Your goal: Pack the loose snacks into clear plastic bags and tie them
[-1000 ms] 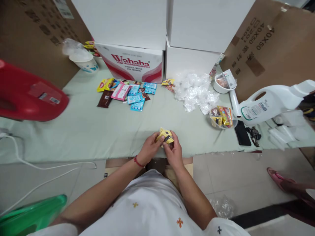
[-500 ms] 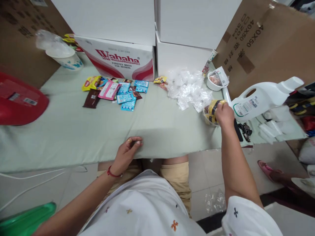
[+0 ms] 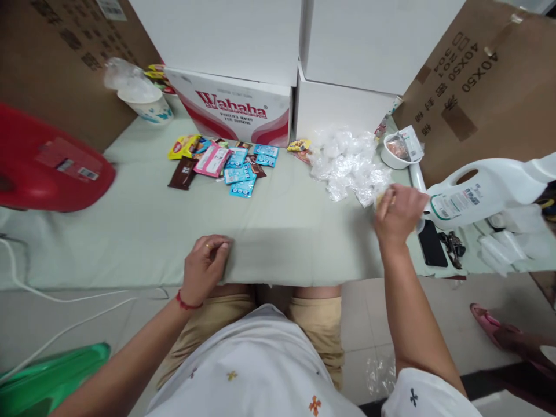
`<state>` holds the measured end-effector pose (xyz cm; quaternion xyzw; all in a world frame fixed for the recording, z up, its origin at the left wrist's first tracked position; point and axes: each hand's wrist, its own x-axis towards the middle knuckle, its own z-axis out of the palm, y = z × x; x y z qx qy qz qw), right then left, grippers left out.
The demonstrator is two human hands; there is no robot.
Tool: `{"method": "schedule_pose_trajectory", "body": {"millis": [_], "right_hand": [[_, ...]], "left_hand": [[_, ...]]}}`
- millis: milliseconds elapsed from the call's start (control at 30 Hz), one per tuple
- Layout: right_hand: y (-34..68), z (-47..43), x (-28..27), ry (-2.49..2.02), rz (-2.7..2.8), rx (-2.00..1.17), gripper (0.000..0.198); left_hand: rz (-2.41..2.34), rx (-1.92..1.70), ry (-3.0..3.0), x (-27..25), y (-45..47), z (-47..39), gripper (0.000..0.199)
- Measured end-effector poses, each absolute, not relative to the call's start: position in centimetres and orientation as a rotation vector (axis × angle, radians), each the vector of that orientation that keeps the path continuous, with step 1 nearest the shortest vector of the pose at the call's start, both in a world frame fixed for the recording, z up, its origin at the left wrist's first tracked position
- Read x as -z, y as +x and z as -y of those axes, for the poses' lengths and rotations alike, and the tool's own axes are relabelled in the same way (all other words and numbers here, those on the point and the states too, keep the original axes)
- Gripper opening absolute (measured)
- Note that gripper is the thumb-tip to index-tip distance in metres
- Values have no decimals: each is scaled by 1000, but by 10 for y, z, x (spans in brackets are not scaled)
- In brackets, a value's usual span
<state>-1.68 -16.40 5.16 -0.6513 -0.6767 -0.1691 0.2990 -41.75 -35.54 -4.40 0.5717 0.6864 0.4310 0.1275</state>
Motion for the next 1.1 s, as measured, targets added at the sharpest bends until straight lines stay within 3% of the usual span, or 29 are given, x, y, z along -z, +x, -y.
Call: {"method": "schedule_pose_trajectory", "body": {"millis": [233, 333, 467, 533, 600, 700, 800, 933, 1100], "right_hand": [[-99, 108, 1, -1927, 1870, -185, 35], [-132, 115, 13, -1651, 1809, -418, 30], [-181, 165, 21, -1311, 1629, -1030, 39], [-196, 193, 22, -1219, 1704, -1169, 34], [-193, 213, 19, -1172, 1829, -1034, 28], [-147, 227, 14, -1383, 1750, -400, 33], [-66, 220, 14, -1756, 1537, 169, 48], [40, 184, 16, -2000, 1661, 403, 33], [97, 102, 3, -2054, 1707, 447, 32]], "left_hand": [[-1967, -1196, 1629, 46, -426, 356, 19], [-1885, -1249, 1427, 37, -419, 358, 24], [-1454, -1278, 1001, 24, -394, 326, 56], [-1303, -1221, 918, 22, -376, 295, 74], [-1257, -1170, 964, 26, -359, 261, 69], [-1279, -1197, 1027, 38, -347, 222, 45], [-1305, -1245, 1014, 46, -349, 205, 41], [-1279, -1244, 999, 47, -355, 208, 45], [-1283, -1177, 1050, 45, -354, 212, 47]]}}
